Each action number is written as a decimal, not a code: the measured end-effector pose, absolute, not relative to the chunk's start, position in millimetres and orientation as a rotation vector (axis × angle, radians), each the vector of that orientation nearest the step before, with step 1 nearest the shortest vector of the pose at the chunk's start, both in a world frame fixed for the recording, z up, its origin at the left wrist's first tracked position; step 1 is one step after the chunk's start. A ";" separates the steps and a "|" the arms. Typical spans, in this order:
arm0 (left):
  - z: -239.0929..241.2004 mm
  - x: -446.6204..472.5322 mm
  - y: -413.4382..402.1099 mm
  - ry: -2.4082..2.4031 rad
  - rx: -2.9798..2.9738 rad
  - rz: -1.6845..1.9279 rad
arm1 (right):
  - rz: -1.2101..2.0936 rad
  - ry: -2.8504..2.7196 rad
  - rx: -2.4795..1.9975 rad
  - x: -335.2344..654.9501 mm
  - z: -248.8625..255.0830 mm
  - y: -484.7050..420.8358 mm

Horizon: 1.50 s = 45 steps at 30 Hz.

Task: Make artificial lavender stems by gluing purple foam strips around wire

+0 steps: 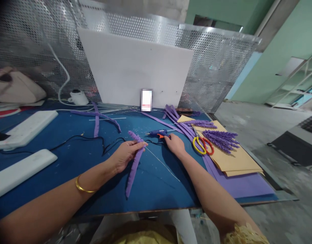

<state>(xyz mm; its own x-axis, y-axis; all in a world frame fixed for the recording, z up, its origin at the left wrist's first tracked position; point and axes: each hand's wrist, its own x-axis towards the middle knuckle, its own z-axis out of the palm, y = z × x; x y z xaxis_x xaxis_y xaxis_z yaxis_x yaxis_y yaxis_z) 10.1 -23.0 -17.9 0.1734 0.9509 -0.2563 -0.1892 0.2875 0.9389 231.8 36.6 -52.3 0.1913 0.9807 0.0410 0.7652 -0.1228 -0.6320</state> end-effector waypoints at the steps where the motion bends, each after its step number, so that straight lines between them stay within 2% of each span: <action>1: -17.8 10.0 -22.8 1.063 0.911 1.000 | 0.562 -1.591 -1.917 233.4 -53.6 38.1; 8: -13.9 5.5 -16.6 1.022 0.792 1.058 | 0.647 -1.286 -1.502 226.6 -45.9 29.9; 14: -9.7 -2.1 -8.6 1.018 0.746 1.131 | 1.055 -1.120 -1.143 220.3 -31.1 17.5; 24: -14.5 -8.1 3.7 1.044 0.670 1.220 | 0.855 -1.448 -0.917 215.1 -13.4 -11.3; 35: -19.4 -7.3 7.6 1.019 0.692 1.287 | 0.474 -2.031 -1.050 208.3 -18.3 -29.4; 45: -21.0 -6.7 6.4 1.008 0.726 1.294 | 0.326 -2.087 -1.100 204.9 -21.8 -29.9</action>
